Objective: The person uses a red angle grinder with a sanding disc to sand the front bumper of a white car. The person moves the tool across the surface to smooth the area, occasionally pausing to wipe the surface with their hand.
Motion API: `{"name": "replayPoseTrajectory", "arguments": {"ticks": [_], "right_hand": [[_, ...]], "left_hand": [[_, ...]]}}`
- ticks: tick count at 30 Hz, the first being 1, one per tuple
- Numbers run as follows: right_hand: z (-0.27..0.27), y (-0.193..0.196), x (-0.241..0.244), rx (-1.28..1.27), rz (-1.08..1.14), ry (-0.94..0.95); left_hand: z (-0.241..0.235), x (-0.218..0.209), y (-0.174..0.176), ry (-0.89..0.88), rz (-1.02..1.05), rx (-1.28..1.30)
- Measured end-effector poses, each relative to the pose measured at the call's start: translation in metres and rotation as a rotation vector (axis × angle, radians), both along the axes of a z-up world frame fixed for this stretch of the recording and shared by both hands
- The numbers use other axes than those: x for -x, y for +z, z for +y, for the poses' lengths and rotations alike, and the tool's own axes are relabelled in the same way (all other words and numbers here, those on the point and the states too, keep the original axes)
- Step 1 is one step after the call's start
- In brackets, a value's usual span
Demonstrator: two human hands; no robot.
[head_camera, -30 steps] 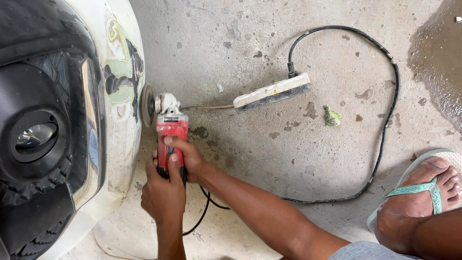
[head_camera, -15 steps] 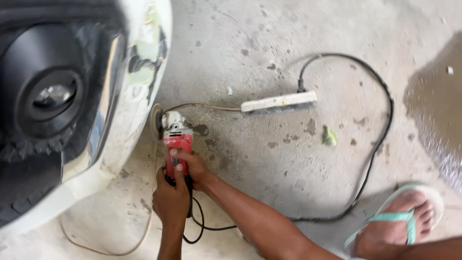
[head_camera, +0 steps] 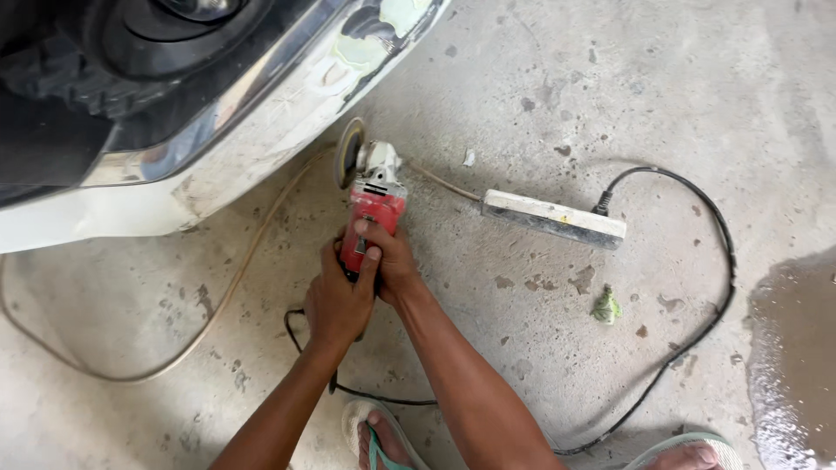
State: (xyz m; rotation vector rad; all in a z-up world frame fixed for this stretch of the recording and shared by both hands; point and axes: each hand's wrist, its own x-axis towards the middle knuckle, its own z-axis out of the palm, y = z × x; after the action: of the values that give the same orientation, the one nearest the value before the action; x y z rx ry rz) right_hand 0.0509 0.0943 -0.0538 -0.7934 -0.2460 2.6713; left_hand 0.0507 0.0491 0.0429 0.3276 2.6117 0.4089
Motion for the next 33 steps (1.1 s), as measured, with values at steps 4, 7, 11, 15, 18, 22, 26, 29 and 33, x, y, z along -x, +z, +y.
{"name": "replayPoseTrajectory", "arguments": {"ticks": [4, 7, 11, 15, 18, 22, 26, 29, 33], "right_hand": [[-0.019, -0.018, 0.016, 0.141, 0.082, 0.013], [-0.029, -0.027, 0.034, 0.206, 0.188, -0.008], [-0.041, -0.032, 0.050, 0.210, 0.238, -0.005], [-0.045, -0.023, 0.048, 0.228, 0.311, -0.029], [-0.041, -0.020, 0.045, 0.234, 0.310, -0.036], [-0.026, -0.021, 0.045, 0.204, 0.297, -0.071], [-0.002, -0.019, 0.043, 0.192, 0.280, -0.079], [0.020, -0.023, 0.040, 0.169, 0.264, -0.078], [0.054, -0.029, 0.035, 0.115, 0.284, -0.061]], "left_hand": [[-0.010, 0.009, -0.004, 0.020, 0.086, 0.042], [-0.023, 0.018, -0.001, -0.029, 0.164, 0.127], [-0.037, 0.026, 0.002, -0.074, 0.261, 0.176], [-0.042, 0.026, 0.004, -0.107, 0.316, 0.211], [-0.038, 0.026, 0.005, -0.122, 0.311, 0.223], [-0.023, 0.025, 0.006, -0.143, 0.297, 0.224], [0.001, 0.025, 0.008, -0.158, 0.271, 0.213], [0.021, 0.024, 0.006, -0.164, 0.236, 0.215], [0.052, 0.018, 0.007, -0.173, 0.186, 0.178]]}}
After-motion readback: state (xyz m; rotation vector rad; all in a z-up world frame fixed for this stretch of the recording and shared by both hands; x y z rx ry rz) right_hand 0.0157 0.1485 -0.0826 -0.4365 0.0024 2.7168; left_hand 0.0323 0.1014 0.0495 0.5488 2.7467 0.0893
